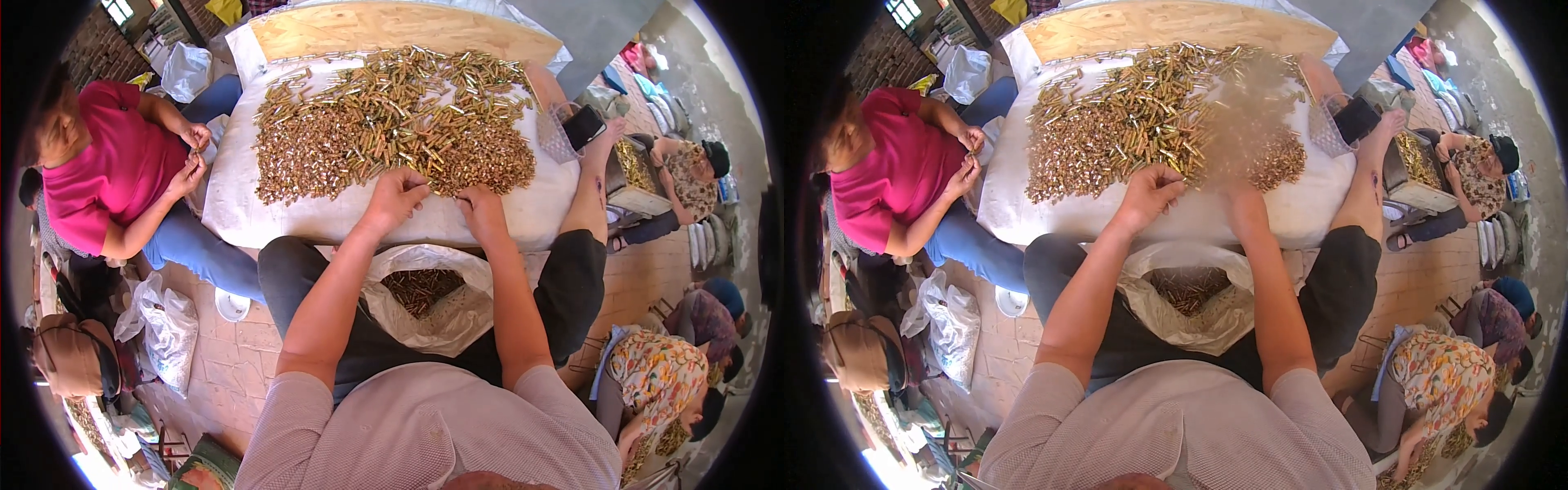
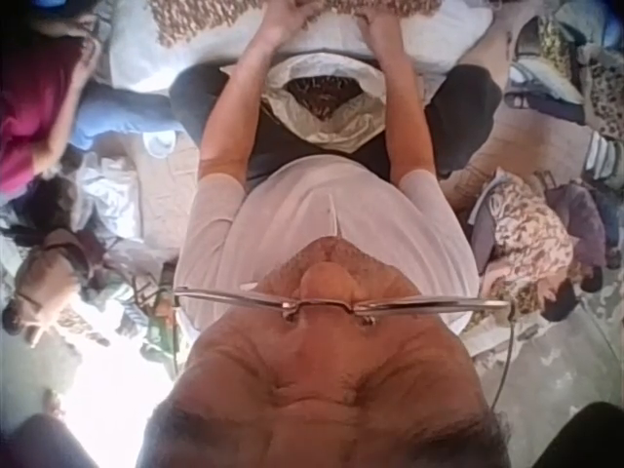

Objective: The person assembles small brass casings and metal projectiles by hand.

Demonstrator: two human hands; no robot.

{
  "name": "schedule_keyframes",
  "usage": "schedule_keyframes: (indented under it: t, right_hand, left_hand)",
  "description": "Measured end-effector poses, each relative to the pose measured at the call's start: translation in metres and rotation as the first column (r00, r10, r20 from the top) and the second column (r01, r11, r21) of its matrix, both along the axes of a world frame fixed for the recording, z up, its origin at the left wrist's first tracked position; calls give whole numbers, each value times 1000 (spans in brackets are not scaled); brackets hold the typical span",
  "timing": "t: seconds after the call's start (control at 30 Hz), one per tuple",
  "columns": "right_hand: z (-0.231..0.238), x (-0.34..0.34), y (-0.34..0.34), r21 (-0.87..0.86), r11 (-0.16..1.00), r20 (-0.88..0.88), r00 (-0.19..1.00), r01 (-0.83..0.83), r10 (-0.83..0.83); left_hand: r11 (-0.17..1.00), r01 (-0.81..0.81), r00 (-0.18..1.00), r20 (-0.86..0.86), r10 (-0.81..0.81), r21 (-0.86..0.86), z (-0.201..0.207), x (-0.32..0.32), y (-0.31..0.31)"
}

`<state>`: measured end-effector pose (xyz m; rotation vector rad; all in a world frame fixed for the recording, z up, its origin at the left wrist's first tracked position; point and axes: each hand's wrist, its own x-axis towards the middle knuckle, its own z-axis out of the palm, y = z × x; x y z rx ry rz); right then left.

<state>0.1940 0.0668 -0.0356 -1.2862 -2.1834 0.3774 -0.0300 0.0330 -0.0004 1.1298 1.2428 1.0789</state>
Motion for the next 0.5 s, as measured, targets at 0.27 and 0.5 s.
schedule_keyframes:
  t: [0.27,0.5]
  right_hand:
    - [0,1,-6,-500,852,-656,711,-157,-254]
    - [25,-20,-25,-490,744,-850,440,-455,-291]
  left_hand:
    - [997,73,991,112,-74,10,-1,2,0]
    - [991,132,974,185,-128,-6,9,8,-9]
